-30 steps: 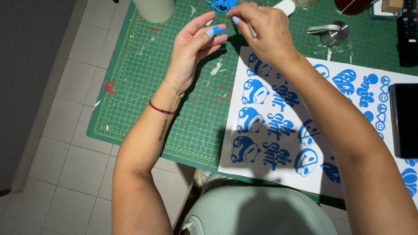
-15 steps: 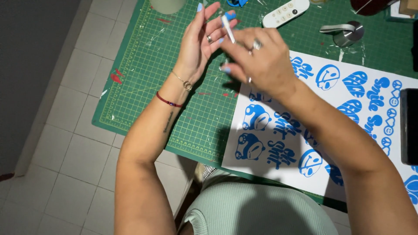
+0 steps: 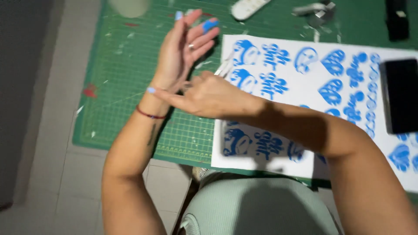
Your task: The person uses a craft knife to remove excess vinyl from a sheet of blue printed decals, carefully lifting small pieces and sticking them to their hand and workspace.
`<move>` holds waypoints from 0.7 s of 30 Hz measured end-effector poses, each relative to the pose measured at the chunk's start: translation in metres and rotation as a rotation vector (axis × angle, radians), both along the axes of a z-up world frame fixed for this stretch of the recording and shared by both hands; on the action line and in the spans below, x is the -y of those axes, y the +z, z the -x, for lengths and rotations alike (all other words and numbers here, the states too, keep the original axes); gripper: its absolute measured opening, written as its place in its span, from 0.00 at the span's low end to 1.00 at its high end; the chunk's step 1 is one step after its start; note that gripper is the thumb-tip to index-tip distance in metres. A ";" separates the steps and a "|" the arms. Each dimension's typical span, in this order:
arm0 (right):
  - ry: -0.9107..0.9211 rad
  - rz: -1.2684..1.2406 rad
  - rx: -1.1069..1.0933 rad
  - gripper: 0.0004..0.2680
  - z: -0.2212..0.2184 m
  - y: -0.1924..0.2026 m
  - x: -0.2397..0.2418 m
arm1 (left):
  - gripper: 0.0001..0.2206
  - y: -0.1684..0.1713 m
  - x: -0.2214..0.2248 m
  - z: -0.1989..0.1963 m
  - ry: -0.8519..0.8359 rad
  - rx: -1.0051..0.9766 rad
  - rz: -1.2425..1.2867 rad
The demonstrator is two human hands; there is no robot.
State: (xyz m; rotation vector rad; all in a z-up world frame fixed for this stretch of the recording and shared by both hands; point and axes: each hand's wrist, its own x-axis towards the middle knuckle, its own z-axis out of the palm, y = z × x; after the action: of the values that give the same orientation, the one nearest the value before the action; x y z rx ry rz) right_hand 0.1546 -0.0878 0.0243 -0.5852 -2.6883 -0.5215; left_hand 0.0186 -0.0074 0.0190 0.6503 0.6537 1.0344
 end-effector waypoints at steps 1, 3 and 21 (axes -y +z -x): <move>0.002 0.031 0.013 0.28 0.004 -0.005 -0.002 | 0.32 0.000 -0.001 -0.001 0.009 -0.049 0.005; -0.017 0.066 0.024 0.29 0.010 -0.007 0.000 | 0.35 -0.003 0.000 -0.002 -0.005 -0.099 0.009; -0.269 0.718 0.104 0.31 -0.217 0.058 0.219 | 0.16 -0.021 0.003 0.004 0.020 -0.530 -0.726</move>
State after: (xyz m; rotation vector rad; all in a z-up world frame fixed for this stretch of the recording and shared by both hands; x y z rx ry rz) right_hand 0.3720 -0.3066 0.0821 -1.1366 -2.8728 0.4013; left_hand 0.0150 -0.0107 -0.0024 1.5898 0.7336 1.1238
